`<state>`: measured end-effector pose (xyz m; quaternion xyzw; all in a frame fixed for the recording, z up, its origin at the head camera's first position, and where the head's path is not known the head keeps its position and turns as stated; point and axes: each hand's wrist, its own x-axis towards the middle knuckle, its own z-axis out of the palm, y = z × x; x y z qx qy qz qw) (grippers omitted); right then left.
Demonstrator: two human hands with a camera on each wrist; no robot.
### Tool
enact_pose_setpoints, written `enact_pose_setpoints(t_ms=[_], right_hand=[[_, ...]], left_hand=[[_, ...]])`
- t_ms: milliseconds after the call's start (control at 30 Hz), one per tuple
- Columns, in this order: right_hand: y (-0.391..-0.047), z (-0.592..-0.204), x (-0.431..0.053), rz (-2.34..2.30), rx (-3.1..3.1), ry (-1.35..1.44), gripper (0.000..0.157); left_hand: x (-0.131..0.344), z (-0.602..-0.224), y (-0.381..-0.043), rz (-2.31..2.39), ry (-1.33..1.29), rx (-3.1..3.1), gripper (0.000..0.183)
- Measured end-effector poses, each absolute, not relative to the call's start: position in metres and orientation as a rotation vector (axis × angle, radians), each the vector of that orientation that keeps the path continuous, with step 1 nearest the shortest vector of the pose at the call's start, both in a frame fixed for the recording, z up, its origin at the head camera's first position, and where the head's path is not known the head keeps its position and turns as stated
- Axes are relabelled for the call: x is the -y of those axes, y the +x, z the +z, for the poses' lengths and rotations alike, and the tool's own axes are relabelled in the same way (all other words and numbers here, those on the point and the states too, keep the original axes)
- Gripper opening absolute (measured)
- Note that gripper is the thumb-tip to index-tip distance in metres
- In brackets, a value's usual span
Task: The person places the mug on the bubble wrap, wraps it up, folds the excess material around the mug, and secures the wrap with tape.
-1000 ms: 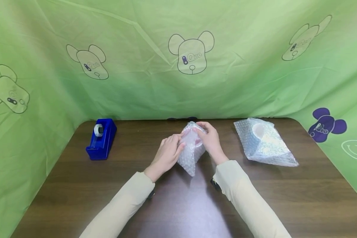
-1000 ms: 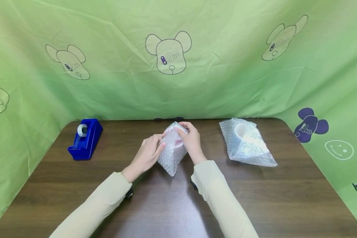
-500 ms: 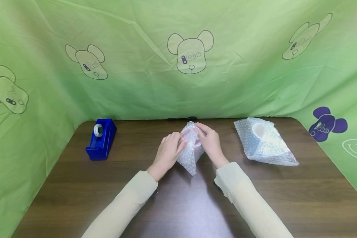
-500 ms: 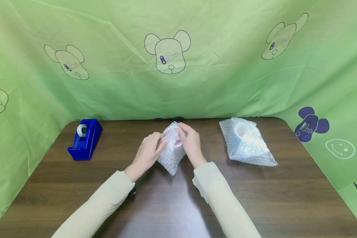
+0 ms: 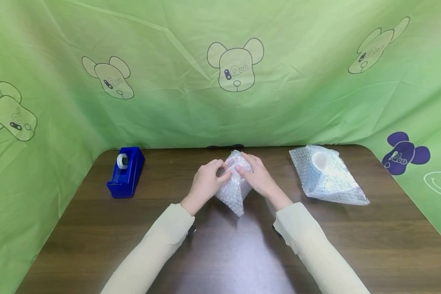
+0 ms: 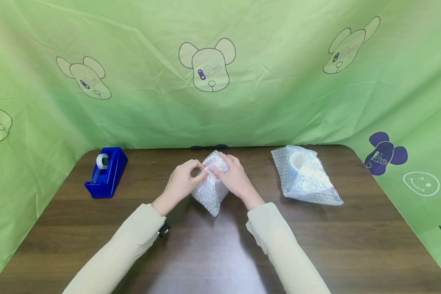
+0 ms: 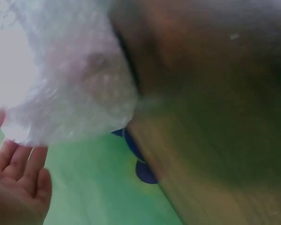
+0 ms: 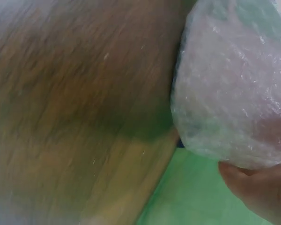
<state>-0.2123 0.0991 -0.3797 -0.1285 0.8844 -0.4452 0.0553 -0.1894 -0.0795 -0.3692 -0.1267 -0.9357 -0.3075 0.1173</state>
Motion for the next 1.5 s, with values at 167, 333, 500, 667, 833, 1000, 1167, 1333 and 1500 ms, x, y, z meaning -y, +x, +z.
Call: enact_pose_setpoints(t_ms=[167, 333, 500, 667, 833, 1000, 1167, 1333, 1500], right_hand=[[-0.212, -0.379, -0.097, -1.259, -2.686, -0.368, 0.093], [-0.210, -0.375, -0.094, -1.248, -2.683, -0.343, 0.099], [-0.205, -0.371, -0.091, -1.175, -2.729, -0.283, 0.101], [-0.202, -0.371, -0.088, -1.253, -2.708, -0.249, 0.102], [-0.202, -0.372, -0.084, -1.386, -2.661, -0.238, 0.097], [-0.201, -0.375, -0.080, -1.450, -2.683, -0.183, 0.092], [-0.201, -0.377, -0.076, -1.455, -2.719, -0.143, 0.087], [-0.199, -0.378, -0.075, -1.464, -2.701, -0.116, 0.086], [-0.198, -0.380, -0.076, -1.485, -2.681, -0.090, 0.085]], left_hand=[[0.085, -0.354, -0.199, -1.068, -0.299, 2.842, 0.012], [0.086, -0.346, -0.204, -1.120, -0.235, 2.922, 0.015], [0.084, -0.345, -0.204, -1.136, -0.214, 2.915, 0.014], [0.083, -0.342, -0.203, -1.161, -0.199, 2.921, 0.014], [0.085, -0.338, -0.203, -1.159, -0.255, 2.941, 0.017], [0.088, -0.338, -0.202, -1.208, -0.333, 2.935, 0.023], [0.092, -0.340, -0.198, -1.277, -0.290, 2.892, 0.031], [0.115, -0.337, -0.190, -1.237, -0.178, 2.838, 0.029], [0.168, -0.331, -0.186, -1.040, -0.040, 2.820, 0.031]])
